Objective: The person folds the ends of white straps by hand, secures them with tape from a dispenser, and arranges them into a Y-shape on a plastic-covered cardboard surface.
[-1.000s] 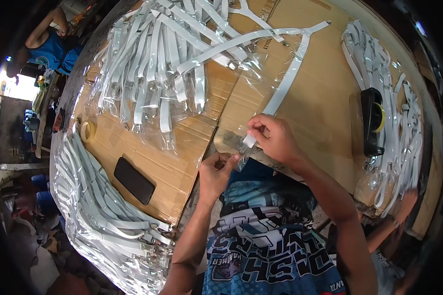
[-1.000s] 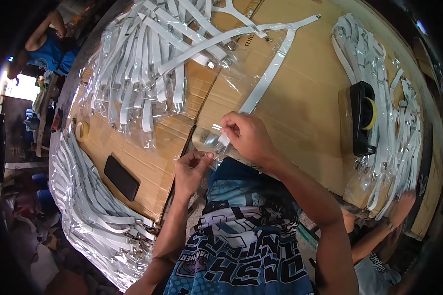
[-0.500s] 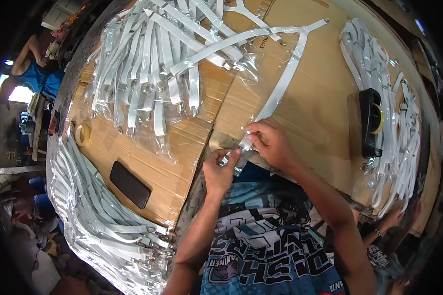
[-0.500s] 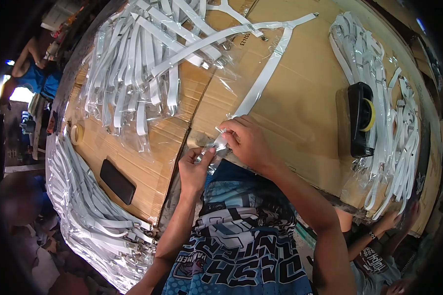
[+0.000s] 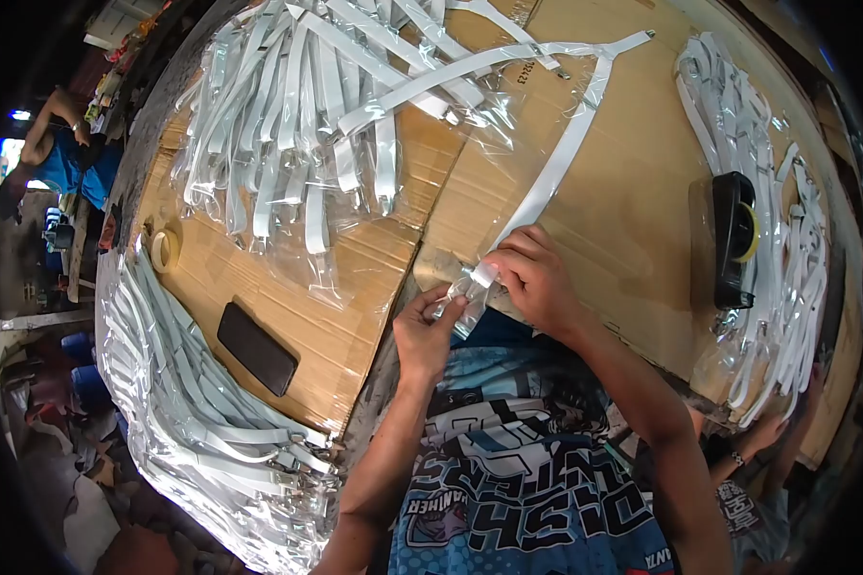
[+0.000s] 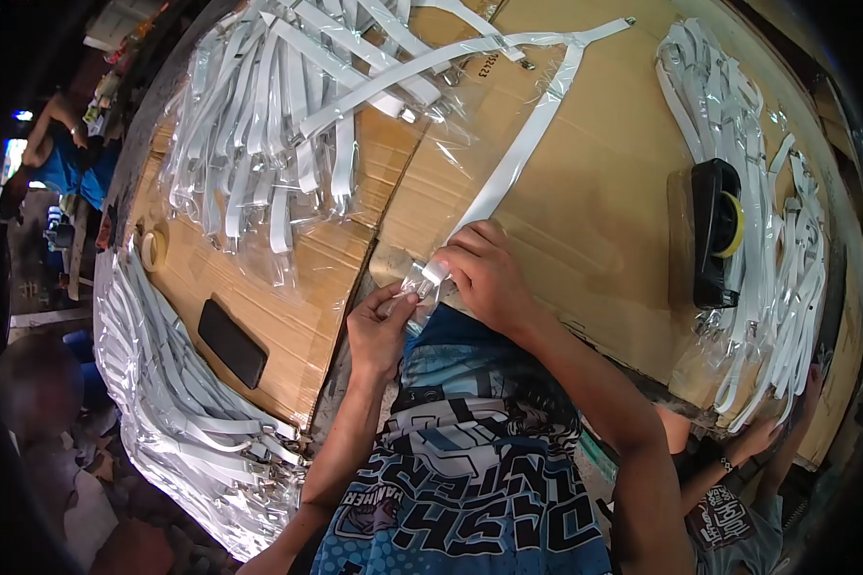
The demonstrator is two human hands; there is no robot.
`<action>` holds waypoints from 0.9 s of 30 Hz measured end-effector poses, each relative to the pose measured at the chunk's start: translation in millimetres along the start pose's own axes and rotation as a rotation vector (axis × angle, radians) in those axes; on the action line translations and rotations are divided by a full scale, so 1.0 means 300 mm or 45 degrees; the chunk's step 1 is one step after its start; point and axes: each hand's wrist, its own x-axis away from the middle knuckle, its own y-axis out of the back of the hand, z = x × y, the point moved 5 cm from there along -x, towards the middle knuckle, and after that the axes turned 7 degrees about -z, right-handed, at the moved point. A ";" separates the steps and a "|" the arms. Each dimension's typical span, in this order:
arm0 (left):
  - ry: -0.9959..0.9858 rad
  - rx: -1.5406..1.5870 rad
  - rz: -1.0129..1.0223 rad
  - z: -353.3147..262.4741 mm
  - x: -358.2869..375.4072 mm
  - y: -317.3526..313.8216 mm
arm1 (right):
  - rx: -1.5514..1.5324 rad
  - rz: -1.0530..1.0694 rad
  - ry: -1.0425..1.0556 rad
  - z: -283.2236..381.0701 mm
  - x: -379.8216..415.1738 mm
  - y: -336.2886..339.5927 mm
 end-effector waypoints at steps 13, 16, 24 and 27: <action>-0.168 -0.127 0.019 -0.083 0.015 -0.017 | -0.136 0.023 -0.141 0.002 -0.008 0.035; -0.200 -0.163 0.036 -0.094 0.010 -0.024 | -0.184 -0.027 -0.189 0.028 -0.014 0.058; -0.157 -0.158 0.018 -0.096 0.019 -0.025 | -0.097 -0.021 -0.132 0.032 -0.027 0.038; -0.189 -0.174 0.014 -0.110 0.028 -0.026 | -0.103 -0.022 -0.146 0.028 -0.028 0.033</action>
